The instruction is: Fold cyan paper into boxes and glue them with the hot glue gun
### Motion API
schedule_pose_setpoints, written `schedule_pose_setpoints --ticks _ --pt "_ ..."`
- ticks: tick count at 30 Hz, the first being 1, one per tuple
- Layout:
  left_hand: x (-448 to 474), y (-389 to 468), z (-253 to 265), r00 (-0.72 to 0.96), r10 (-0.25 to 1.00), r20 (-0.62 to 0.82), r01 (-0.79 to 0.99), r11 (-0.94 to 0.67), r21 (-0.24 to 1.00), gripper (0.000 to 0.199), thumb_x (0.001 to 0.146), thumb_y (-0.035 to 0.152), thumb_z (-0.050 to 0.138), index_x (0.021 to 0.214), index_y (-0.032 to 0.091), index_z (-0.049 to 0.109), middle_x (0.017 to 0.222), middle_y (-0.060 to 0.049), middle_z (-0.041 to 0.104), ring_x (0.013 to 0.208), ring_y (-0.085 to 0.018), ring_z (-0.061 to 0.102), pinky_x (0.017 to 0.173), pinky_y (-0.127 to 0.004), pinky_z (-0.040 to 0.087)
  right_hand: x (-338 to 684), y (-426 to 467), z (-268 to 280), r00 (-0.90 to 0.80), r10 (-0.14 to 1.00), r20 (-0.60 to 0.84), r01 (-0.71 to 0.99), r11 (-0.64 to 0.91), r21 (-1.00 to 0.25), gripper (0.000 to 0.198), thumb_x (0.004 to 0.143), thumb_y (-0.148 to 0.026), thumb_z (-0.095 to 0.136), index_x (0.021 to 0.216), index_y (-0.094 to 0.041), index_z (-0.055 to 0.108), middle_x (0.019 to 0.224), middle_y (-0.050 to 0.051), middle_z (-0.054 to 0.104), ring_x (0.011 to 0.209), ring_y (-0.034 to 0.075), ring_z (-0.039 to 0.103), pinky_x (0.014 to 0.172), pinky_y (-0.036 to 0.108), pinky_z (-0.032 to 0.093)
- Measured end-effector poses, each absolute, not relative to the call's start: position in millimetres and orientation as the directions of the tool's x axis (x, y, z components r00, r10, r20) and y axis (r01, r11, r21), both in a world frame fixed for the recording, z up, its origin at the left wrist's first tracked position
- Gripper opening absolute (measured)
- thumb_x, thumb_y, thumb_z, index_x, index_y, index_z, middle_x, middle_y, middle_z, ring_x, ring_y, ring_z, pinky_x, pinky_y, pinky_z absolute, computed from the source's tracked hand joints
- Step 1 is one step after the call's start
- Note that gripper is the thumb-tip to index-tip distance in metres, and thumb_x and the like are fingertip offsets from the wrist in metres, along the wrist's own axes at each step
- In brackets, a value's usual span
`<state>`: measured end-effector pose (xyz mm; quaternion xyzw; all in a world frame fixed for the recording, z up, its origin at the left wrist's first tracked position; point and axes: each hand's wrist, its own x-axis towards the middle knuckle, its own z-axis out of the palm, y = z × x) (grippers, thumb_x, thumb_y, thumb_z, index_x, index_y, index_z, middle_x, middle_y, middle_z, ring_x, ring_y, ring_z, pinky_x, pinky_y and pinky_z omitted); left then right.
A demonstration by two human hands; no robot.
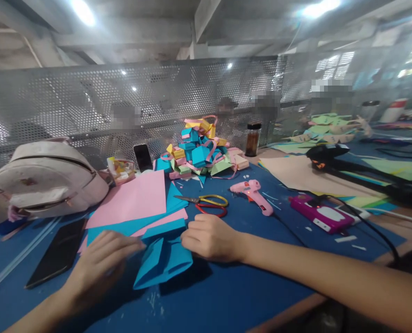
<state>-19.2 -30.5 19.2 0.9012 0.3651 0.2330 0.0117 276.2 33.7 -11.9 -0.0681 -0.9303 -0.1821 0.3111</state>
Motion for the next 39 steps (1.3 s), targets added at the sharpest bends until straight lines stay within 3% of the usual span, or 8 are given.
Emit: schedule_pose_setpoints --ticks 7,12,18,21,26,31,35,39 --pt "-1 -43 8 0.813 0.478 0.332 0.549 -0.820 -0.164 0.059 0.093 0.053 0.048 0.138 0.015 0.048 0.119 -0.014 0.071 0.086 -0.029 0.070 0.082 -0.042 0.045 273 28 -23 -0.815 0.139 0.563 0.325 0.913 0.245 0.034 0.101 -0.016 0.030 0.087 -0.016 0.062 0.070 0.006 0.066 0.061 0.015 0.051 0.061 0.030 0.031" --pt "5 -41 8 0.852 0.463 0.243 0.514 -0.829 -0.222 0.089 0.085 0.077 0.028 0.136 0.006 0.048 0.122 -0.019 0.067 0.089 -0.033 0.069 0.080 -0.046 0.044 276 20 -25 -0.811 0.219 0.543 0.372 0.909 0.188 0.032 0.101 -0.020 0.032 0.091 -0.015 0.062 0.070 0.006 0.067 0.059 0.016 0.049 0.062 0.031 0.029" --pt "9 -43 1 0.824 0.496 0.275 0.562 -0.776 -0.287 0.034 0.100 0.024 0.036 0.119 0.011 0.060 0.088 -0.012 0.074 0.072 -0.026 0.066 0.070 -0.041 0.041 279 7 -27 -0.821 0.250 0.514 0.369 0.918 0.143 0.025 0.099 -0.020 0.040 0.095 -0.016 0.064 0.068 0.004 0.068 0.056 0.015 0.049 0.059 0.031 0.026" --pt "13 -42 -3 0.815 0.484 0.319 0.569 -0.772 -0.283 0.033 0.098 0.013 0.035 0.099 0.014 0.068 0.068 -0.008 0.069 0.062 -0.023 0.061 0.065 -0.038 0.040 278 3 -28 -0.831 0.261 0.492 0.359 0.926 0.115 0.024 0.098 -0.016 0.042 0.095 -0.018 0.065 0.068 0.003 0.070 0.057 0.014 0.052 0.059 0.031 0.025" --pt "13 -30 0 0.718 0.550 0.427 0.651 -0.747 -0.133 0.023 0.094 0.021 0.049 0.083 0.020 0.069 0.062 -0.003 0.065 0.059 -0.019 0.058 0.062 -0.032 0.038 276 7 -20 -0.783 0.383 0.490 0.423 0.905 -0.031 0.020 0.093 -0.015 0.049 0.088 -0.020 0.067 0.071 0.003 0.072 0.060 0.015 0.058 0.059 0.030 0.028" --pt "10 -6 2 0.433 0.721 0.541 0.779 -0.601 0.178 0.022 0.089 0.027 0.057 0.071 0.018 0.066 0.058 -0.001 0.064 0.054 -0.017 0.057 0.053 -0.026 0.036 270 26 -9 -0.579 0.630 0.518 0.542 0.772 -0.333 0.014 0.094 -0.027 0.053 0.089 -0.019 0.063 0.069 0.003 0.070 0.061 0.018 0.064 0.057 0.026 0.036" --pt "15 7 0 0.305 0.794 0.526 0.732 -0.549 0.404 0.013 0.087 0.028 0.059 0.091 0.019 0.066 0.067 0.001 0.066 0.056 -0.015 0.059 0.053 -0.024 0.041 262 40 -12 -0.482 0.729 0.486 0.492 0.684 -0.538 0.011 0.091 -0.030 0.059 0.092 -0.019 0.054 0.057 -0.004 0.060 0.046 0.014 0.060 0.051 0.023 0.040" --pt "20 15 -4 0.220 0.823 0.524 0.637 -0.528 0.562 0.030 0.085 0.028 0.060 0.114 0.020 0.053 0.064 0.005 0.060 0.054 -0.014 0.056 0.053 -0.023 0.042 254 48 -16 -0.417 0.759 0.499 0.390 0.646 -0.656 0.015 0.092 -0.028 0.056 0.097 -0.022 0.044 0.065 -0.007 0.054 0.048 0.012 0.059 0.049 0.022 0.042"
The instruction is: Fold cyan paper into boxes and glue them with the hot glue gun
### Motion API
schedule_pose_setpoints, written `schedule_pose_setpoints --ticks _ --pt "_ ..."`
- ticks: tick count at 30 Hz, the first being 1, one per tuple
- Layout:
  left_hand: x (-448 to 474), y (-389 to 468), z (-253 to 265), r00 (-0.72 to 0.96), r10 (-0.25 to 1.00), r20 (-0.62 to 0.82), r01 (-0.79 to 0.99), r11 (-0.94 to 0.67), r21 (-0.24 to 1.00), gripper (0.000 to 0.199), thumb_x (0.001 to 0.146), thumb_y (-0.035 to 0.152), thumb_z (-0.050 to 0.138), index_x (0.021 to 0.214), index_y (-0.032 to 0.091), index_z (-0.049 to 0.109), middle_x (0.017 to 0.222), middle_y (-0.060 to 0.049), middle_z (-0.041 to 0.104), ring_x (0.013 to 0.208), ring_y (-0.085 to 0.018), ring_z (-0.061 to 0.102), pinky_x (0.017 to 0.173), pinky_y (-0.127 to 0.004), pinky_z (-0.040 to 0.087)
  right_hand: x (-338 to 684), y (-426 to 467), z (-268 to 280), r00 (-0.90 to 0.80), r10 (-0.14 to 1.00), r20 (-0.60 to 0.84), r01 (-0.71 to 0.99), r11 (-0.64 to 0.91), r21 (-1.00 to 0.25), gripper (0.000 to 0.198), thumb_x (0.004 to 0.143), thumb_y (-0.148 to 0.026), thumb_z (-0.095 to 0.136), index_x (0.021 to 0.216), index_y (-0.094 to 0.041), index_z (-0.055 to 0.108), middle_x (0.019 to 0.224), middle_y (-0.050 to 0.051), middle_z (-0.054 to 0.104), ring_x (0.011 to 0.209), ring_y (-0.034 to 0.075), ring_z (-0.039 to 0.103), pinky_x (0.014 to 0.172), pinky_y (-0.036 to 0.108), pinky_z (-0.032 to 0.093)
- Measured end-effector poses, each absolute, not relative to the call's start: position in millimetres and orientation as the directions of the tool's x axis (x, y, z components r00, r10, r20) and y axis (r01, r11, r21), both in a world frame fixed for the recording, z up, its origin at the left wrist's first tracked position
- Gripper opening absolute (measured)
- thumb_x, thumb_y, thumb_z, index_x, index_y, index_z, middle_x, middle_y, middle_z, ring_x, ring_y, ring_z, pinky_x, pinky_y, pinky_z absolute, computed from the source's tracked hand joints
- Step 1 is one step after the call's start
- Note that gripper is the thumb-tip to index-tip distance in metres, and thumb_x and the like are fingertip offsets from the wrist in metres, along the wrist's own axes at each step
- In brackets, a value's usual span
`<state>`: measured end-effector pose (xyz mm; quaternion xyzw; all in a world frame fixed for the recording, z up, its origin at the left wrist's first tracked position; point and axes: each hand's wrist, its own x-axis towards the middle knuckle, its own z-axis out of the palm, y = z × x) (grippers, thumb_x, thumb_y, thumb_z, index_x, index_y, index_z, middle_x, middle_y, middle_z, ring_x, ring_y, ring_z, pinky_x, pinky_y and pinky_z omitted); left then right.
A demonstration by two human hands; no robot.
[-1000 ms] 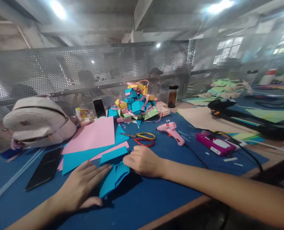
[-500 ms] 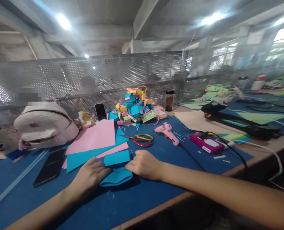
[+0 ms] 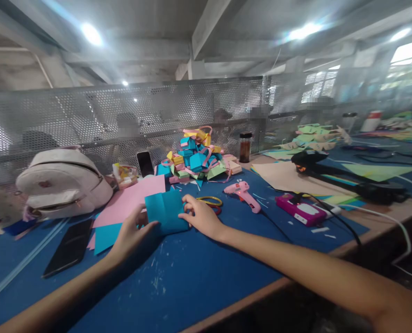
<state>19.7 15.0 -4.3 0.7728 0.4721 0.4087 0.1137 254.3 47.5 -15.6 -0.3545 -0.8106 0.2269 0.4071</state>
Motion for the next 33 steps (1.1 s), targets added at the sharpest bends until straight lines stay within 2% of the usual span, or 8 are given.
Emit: schedule_pose_setpoints --ticks 4,9,13,15,18,23,30,33 --pt "19 17 -8 0.174 0.830 0.530 0.553 -0.527 0.646 0.058 0.087 0.027 0.058 0.137 0.022 0.029 0.062 0.008 0.053 0.054 -0.014 0.053 0.052 -0.023 0.041 249 50 -17 -0.362 0.766 0.531 0.303 0.635 -0.710 0.022 0.092 -0.030 0.055 0.101 -0.025 0.036 0.067 -0.008 0.050 0.051 0.012 0.057 0.052 0.022 0.043" --pt "16 11 -9 0.179 0.814 0.553 0.525 -0.554 0.646 0.069 0.090 0.027 0.057 0.148 0.024 0.019 0.065 0.008 0.044 0.055 -0.012 0.045 0.058 -0.023 0.041 251 42 -20 -0.375 0.756 0.536 0.242 0.638 -0.731 0.022 0.089 -0.027 0.059 0.101 -0.025 0.040 0.064 -0.009 0.047 0.049 0.011 0.051 0.051 0.021 0.040" --pt "15 7 -10 0.243 0.809 0.536 0.539 -0.572 0.619 0.055 0.087 0.027 0.060 0.140 0.024 0.045 0.072 0.005 0.055 0.058 -0.012 0.045 0.062 -0.024 0.043 255 37 -21 -0.437 0.739 0.513 0.233 0.644 -0.729 0.011 0.089 -0.028 0.062 0.097 -0.023 0.058 0.063 -0.006 0.053 0.050 0.011 0.053 0.055 0.023 0.042" --pt "14 6 -11 0.275 0.812 0.515 0.552 -0.571 0.607 0.044 0.084 0.029 0.064 0.128 0.024 0.060 0.078 0.002 0.064 0.060 -0.012 0.048 0.063 -0.024 0.045 256 36 -21 -0.464 0.732 0.499 0.231 0.643 -0.730 0.015 0.086 -0.028 0.065 0.100 -0.022 0.064 0.063 -0.005 0.056 0.052 0.012 0.055 0.055 0.023 0.043" --pt "14 8 -11 0.288 0.818 0.498 0.578 -0.563 0.591 0.034 0.083 0.034 0.066 0.115 0.021 0.070 0.081 -0.001 0.072 0.061 -0.013 0.051 0.061 -0.025 0.046 256 40 -23 -0.486 0.727 0.486 0.229 0.642 -0.732 0.025 0.084 -0.026 0.067 0.109 -0.021 0.067 0.060 -0.004 0.058 0.050 0.012 0.055 0.053 0.023 0.043" --pt "11 14 -12 0.300 0.814 0.498 0.625 -0.562 0.542 0.028 0.087 0.035 0.065 0.108 0.018 0.070 0.090 -0.004 0.073 0.064 -0.014 0.058 0.063 -0.028 0.050 255 48 -26 -0.481 0.710 0.513 0.243 0.671 -0.701 0.030 0.084 -0.026 0.067 0.114 -0.019 0.068 0.075 0.000 0.065 0.056 0.012 0.053 0.053 0.023 0.041" --pt "8 14 -16 0.364 0.801 0.475 0.699 -0.572 0.430 0.024 0.094 0.030 0.058 0.113 0.016 0.060 0.112 -0.007 0.064 0.090 -0.020 0.066 0.077 -0.038 0.056 262 50 -26 -0.467 0.668 0.580 0.352 0.742 -0.571 0.028 0.082 -0.024 0.071 0.110 -0.022 0.072 0.083 0.003 0.068 0.068 0.015 0.055 0.065 0.027 0.043" --pt "7 13 -17 0.368 0.784 0.500 0.720 -0.581 0.380 0.024 0.094 0.031 0.058 0.111 0.015 0.061 0.108 -0.006 0.065 0.087 -0.019 0.066 0.076 -0.037 0.056 265 51 -25 -0.495 0.618 0.611 0.373 0.786 -0.493 0.025 0.082 -0.025 0.073 0.107 -0.022 0.073 0.085 0.004 0.069 0.077 0.018 0.057 0.073 0.029 0.045"
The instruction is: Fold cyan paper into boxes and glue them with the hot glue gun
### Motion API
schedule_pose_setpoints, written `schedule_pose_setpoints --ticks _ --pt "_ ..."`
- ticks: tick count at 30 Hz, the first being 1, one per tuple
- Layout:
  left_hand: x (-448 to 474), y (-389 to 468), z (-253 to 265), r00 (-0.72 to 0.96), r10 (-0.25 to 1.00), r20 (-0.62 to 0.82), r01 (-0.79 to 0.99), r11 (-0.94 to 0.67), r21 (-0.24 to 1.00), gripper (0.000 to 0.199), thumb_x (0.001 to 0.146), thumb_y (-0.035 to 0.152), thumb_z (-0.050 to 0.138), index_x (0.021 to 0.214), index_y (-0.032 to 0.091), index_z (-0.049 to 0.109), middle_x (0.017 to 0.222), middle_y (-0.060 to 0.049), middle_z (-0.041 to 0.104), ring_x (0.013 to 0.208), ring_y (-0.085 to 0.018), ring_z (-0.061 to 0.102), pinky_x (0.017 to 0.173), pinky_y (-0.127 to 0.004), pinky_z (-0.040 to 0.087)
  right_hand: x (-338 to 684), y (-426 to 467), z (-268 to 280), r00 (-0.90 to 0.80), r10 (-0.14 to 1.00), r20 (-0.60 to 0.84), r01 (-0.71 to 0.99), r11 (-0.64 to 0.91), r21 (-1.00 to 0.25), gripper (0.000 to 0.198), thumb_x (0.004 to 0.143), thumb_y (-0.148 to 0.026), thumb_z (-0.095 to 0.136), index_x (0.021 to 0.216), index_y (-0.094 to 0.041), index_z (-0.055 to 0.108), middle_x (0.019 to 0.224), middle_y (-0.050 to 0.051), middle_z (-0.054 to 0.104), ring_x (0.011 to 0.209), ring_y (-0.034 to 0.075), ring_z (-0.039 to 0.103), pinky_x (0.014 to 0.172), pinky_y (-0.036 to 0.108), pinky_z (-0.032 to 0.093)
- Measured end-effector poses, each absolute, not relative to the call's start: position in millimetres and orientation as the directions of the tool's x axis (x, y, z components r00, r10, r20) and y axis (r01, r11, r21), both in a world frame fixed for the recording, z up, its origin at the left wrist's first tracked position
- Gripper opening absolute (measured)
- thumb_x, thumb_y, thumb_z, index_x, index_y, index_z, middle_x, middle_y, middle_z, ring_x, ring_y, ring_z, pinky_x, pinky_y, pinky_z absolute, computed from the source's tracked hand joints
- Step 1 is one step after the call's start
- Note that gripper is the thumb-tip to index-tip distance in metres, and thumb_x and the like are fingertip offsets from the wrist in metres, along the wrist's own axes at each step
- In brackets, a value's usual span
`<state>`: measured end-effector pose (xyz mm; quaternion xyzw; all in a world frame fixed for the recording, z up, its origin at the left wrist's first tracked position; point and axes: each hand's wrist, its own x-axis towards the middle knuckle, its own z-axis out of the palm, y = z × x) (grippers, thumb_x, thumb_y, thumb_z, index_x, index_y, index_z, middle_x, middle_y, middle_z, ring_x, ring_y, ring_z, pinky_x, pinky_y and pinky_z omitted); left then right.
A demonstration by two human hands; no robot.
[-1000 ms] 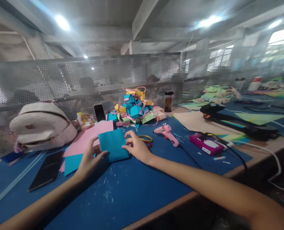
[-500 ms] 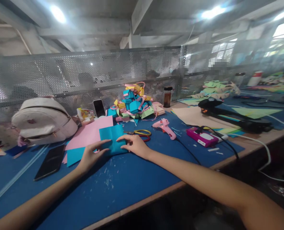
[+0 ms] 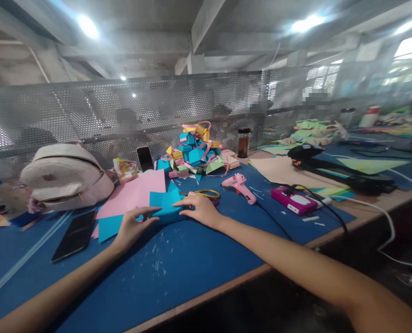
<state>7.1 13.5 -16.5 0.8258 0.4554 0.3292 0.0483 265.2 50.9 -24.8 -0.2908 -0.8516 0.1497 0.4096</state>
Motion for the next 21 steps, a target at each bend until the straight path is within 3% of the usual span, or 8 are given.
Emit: schedule_pose_setpoints --ticks 5,14,17,21 --pt "6 14 -14 0.367 0.727 0.580 0.735 -0.609 0.298 0.023 0.083 0.038 0.071 0.100 0.023 0.073 0.069 0.001 0.066 0.065 -0.015 0.057 0.072 -0.032 0.044 267 50 -22 -0.545 0.535 0.646 0.389 0.843 -0.371 0.021 0.084 -0.030 0.071 0.104 -0.023 0.072 0.092 0.004 0.071 0.086 0.020 0.056 0.082 0.034 0.045" --pt "3 16 -11 0.389 0.640 0.663 0.726 -0.656 0.207 0.021 0.079 0.034 0.075 0.099 0.027 0.076 0.083 -0.003 0.059 0.079 -0.020 0.056 0.072 -0.032 0.040 268 40 -16 -0.532 0.483 0.695 0.490 0.845 -0.213 0.017 0.087 -0.033 0.066 0.101 -0.025 0.073 0.097 0.006 0.061 0.093 0.023 0.053 0.080 0.036 0.045" --pt "4 16 -11 0.404 0.621 0.672 0.722 -0.667 0.183 0.019 0.080 0.033 0.074 0.098 0.028 0.076 0.092 -0.005 0.061 0.088 -0.022 0.057 0.075 -0.033 0.041 267 39 -14 -0.558 0.455 0.694 0.489 0.856 -0.168 0.016 0.089 -0.032 0.065 0.100 -0.024 0.072 0.099 0.006 0.063 0.093 0.022 0.053 0.081 0.036 0.045" --pt "5 15 -9 0.430 0.622 0.654 0.730 -0.666 0.154 0.015 0.079 0.033 0.075 0.094 0.028 0.076 0.088 -0.003 0.066 0.084 -0.022 0.058 0.074 -0.034 0.038 266 38 -13 -0.598 0.428 0.678 0.477 0.870 -0.128 0.015 0.090 -0.030 0.063 0.100 -0.022 0.071 0.096 0.005 0.067 0.092 0.022 0.055 0.081 0.035 0.044"
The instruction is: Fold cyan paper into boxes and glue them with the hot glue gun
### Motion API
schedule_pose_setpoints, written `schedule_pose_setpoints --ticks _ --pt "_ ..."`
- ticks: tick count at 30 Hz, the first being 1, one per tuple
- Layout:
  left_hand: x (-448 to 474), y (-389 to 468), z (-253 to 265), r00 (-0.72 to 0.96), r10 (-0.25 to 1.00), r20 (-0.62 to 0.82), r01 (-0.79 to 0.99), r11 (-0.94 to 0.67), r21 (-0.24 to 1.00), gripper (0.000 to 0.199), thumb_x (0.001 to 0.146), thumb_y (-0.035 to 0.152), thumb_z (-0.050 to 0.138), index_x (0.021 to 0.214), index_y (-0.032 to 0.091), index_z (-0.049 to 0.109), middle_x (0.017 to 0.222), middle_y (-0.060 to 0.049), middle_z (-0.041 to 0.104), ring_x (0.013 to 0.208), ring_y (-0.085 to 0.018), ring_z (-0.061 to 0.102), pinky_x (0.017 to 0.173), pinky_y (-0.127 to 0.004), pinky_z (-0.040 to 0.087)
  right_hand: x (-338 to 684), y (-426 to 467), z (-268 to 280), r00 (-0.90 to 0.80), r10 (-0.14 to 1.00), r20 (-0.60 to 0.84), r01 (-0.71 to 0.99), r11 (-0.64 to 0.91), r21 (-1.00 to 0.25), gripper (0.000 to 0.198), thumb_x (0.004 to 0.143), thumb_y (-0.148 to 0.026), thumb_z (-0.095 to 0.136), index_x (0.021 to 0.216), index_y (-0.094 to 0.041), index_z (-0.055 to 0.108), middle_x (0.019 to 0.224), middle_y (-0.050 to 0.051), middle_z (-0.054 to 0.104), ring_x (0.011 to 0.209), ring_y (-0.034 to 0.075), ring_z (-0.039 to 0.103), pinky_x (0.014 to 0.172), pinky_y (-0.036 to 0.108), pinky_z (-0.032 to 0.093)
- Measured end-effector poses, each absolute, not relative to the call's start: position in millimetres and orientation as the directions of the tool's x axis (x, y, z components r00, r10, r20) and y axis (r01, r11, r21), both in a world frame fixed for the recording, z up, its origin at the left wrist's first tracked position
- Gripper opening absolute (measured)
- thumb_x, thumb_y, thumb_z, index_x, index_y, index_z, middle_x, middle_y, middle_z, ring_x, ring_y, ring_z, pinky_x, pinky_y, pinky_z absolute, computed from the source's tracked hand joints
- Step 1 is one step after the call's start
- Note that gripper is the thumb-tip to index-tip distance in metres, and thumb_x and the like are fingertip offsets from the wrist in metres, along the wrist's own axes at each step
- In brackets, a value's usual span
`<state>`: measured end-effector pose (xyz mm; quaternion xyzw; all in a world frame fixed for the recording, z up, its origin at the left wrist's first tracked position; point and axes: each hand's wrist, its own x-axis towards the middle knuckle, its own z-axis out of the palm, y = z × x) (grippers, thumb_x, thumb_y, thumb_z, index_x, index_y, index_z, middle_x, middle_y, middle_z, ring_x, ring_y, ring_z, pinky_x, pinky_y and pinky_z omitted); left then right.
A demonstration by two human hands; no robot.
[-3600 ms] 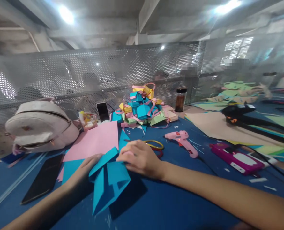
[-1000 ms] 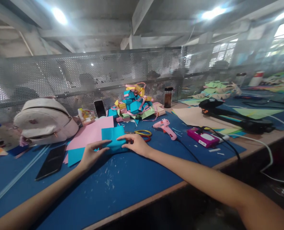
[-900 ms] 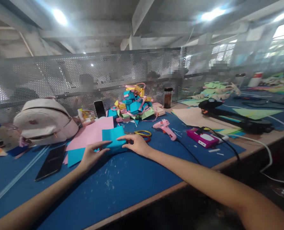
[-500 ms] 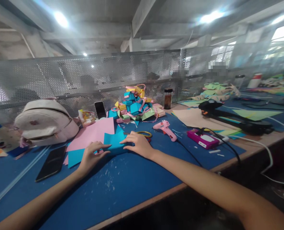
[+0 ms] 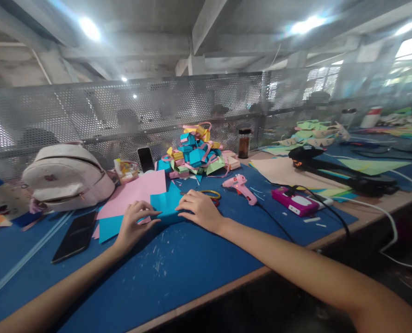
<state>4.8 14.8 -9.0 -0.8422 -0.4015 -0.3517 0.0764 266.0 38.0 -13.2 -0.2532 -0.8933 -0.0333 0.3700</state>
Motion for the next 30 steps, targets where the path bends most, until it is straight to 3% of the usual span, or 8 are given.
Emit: schedule_pose_setpoints --ticks 10,16,30 --pt "11 13 -7 0.421 0.654 0.629 0.767 -0.626 0.137 0.017 0.082 0.040 0.071 0.091 0.026 0.076 0.082 -0.003 0.070 0.080 -0.021 0.058 0.074 -0.035 0.035 256 33 -11 -0.609 0.443 0.658 0.522 0.848 -0.088 0.017 0.092 -0.033 0.061 0.101 -0.023 0.070 0.099 0.005 0.069 0.096 0.022 0.052 0.081 0.036 0.037" --pt "17 14 -7 0.386 0.675 0.628 0.777 -0.605 0.174 0.014 0.080 0.037 0.074 0.085 0.025 0.076 0.076 -0.002 0.069 0.078 -0.021 0.057 0.074 -0.036 0.033 238 30 -10 -0.575 0.489 0.656 0.557 0.821 -0.125 0.016 0.091 -0.036 0.063 0.098 -0.023 0.070 0.097 0.004 0.070 0.097 0.023 0.051 0.081 0.037 0.032" --pt "23 9 -5 0.357 0.710 0.607 0.774 -0.588 0.232 0.007 0.081 0.032 0.073 0.079 0.025 0.075 0.074 0.001 0.066 0.076 -0.020 0.056 0.073 -0.035 0.031 228 33 -11 -0.563 0.515 0.647 0.548 0.818 -0.175 0.013 0.088 -0.032 0.067 0.087 -0.020 0.069 0.088 0.003 0.070 0.091 0.021 0.052 0.078 0.034 0.032"
